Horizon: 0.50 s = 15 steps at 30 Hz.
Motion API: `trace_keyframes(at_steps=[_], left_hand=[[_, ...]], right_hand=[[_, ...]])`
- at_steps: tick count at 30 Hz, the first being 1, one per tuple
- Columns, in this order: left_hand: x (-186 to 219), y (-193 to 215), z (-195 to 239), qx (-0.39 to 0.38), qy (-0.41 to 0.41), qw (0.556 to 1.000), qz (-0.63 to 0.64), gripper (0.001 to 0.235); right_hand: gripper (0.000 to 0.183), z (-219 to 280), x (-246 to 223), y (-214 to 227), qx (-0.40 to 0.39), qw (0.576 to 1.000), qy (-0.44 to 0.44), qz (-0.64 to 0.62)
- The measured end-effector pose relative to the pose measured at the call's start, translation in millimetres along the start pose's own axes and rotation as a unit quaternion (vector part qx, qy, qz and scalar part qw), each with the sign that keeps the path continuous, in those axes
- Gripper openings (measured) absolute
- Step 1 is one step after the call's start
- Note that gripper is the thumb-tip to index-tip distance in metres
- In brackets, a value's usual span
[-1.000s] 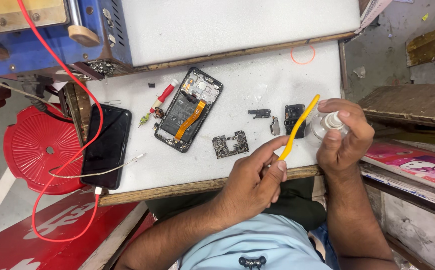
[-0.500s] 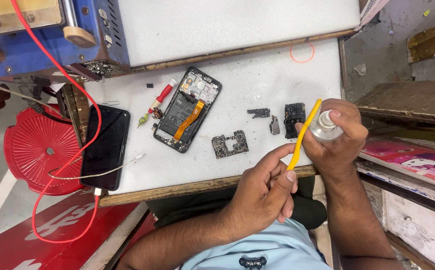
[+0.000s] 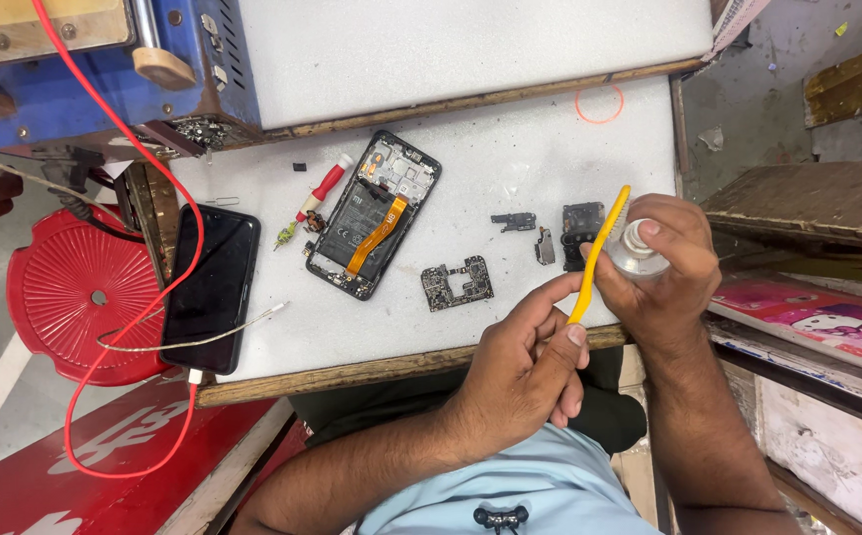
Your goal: The person removes a motherboard from a disassembled smartphone, sprays it with a liquid, and scrubs it with a yellow brush. They then place the motherboard back on the workbench and connect a charging cable to a separate smartphone, which powers on and displays the lock screen.
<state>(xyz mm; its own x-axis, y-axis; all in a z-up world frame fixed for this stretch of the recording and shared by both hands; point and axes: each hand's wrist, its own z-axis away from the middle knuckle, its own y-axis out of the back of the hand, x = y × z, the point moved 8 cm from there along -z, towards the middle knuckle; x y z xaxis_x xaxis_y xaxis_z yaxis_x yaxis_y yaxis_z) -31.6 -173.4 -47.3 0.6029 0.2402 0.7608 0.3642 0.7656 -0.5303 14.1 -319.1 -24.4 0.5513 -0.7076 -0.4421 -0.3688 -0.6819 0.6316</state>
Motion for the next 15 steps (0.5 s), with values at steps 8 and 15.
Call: trace_keyframes(at_steps=[8, 15], left_hand=[[-4, 12, 5, 0.000, -0.010, 1.000, 0.010, 0.054], [41, 111, 38, 0.199, -0.106, 0.888, -0.401, 0.046]], right_hand=[[0.065, 4, 11, 4, 0.016, 0.999, -0.010, -0.037], [0.078, -13, 95, 22, 0.065, 0.987, -0.093, -0.114]])
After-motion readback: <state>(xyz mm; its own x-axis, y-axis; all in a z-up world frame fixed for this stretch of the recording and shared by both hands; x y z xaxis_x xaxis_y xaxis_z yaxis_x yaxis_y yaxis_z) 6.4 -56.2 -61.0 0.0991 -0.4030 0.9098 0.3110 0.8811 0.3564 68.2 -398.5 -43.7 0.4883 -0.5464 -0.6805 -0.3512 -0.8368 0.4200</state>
